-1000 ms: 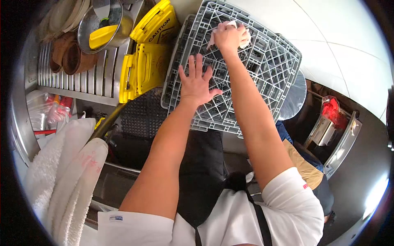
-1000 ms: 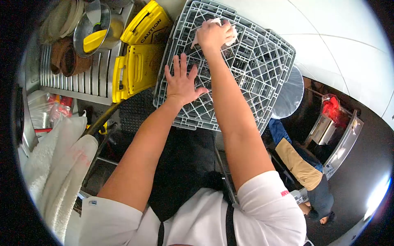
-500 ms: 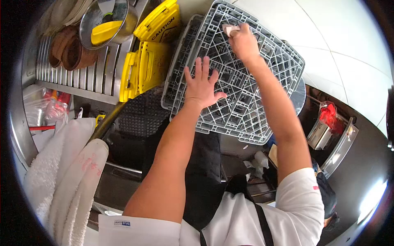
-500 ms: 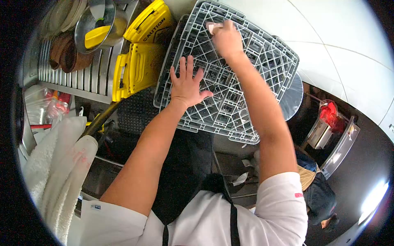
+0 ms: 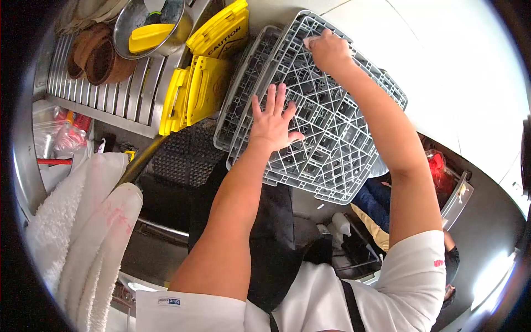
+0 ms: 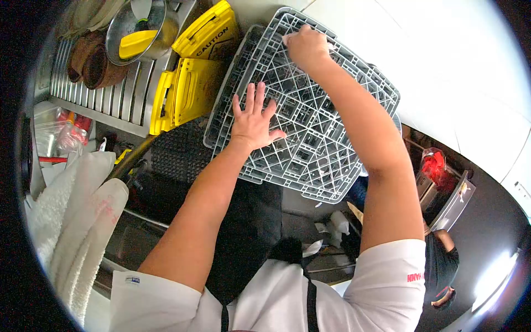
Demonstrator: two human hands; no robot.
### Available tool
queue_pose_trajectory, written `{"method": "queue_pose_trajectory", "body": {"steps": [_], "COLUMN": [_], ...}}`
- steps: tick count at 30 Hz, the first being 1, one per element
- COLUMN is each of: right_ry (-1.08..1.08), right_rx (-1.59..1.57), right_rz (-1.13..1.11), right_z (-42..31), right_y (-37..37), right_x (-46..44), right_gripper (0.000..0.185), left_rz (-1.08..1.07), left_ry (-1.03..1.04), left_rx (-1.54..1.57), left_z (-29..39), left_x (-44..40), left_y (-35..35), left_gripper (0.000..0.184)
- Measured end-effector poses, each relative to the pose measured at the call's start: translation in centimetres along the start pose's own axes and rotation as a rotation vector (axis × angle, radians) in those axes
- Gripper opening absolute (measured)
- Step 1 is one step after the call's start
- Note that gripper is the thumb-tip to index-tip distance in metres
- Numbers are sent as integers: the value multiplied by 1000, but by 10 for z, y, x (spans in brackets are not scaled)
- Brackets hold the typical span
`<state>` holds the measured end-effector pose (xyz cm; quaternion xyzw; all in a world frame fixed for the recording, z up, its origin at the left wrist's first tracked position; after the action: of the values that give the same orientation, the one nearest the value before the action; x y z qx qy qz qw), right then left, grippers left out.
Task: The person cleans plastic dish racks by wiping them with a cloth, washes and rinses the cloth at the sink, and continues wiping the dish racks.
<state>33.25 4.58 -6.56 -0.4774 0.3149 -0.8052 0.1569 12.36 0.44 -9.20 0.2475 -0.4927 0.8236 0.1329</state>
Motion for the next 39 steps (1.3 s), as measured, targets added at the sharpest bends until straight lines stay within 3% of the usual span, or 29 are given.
{"method": "queue_pose_trajectory", "body": {"steps": [6,11,16,21,24,28,29,32,33,36,39], "right_ry": [-78,1,68,171,245,219,168,50,-16,135,126], "right_rx": [-284,-236,-558,-756,-845,-1035,-1144,-1769,-1845,-1715,-1749], "right_rz": [92,49,163,145,114,83,123,-111,-122,110,35], "right_z": [2,11,-1,-33,-51,-39,-36,-38,-44,-36,-43], "right_y": [10,-3,20,38,62,65,66,67,75,90,89], "right_x": [27,21,22,73,90,67,49,29,23,45,37], "right_gripper": [28,26,28,30,28,33,36,36,38,33,28], "left_rz": [87,71,33,-41,21,-37,-73,-84,-79,-64,-28], "left_ry": [9,-4,-26,-57,-43,-74,-85,-98,-98,-89,-77], "left_rx": [-1,-9,12,0,18,-27,-53,-58,-54,-54,-51], "left_z": [1,2,1,-1,0,1,1,2,1,4,3], "left_x": [1,-1,-1,1,3,4,3,0,0,2,4], "left_y": [1,4,17,22,20,22,22,21,22,16,18], "left_gripper": [98,98,98,101,96,97,98,99,100,101,99]}}
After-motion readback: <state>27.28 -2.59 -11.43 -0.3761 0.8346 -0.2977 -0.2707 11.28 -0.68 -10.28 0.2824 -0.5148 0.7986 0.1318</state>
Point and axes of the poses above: each hand's wrist, its own x-axis away from the middle knuckle, its own y-axis out of the palm, z = x × y, the point moved 10 cm from there along -x, towards the middle knuckle, and after that the axes turned 12 degrees about -z, right-handed, at the moved point
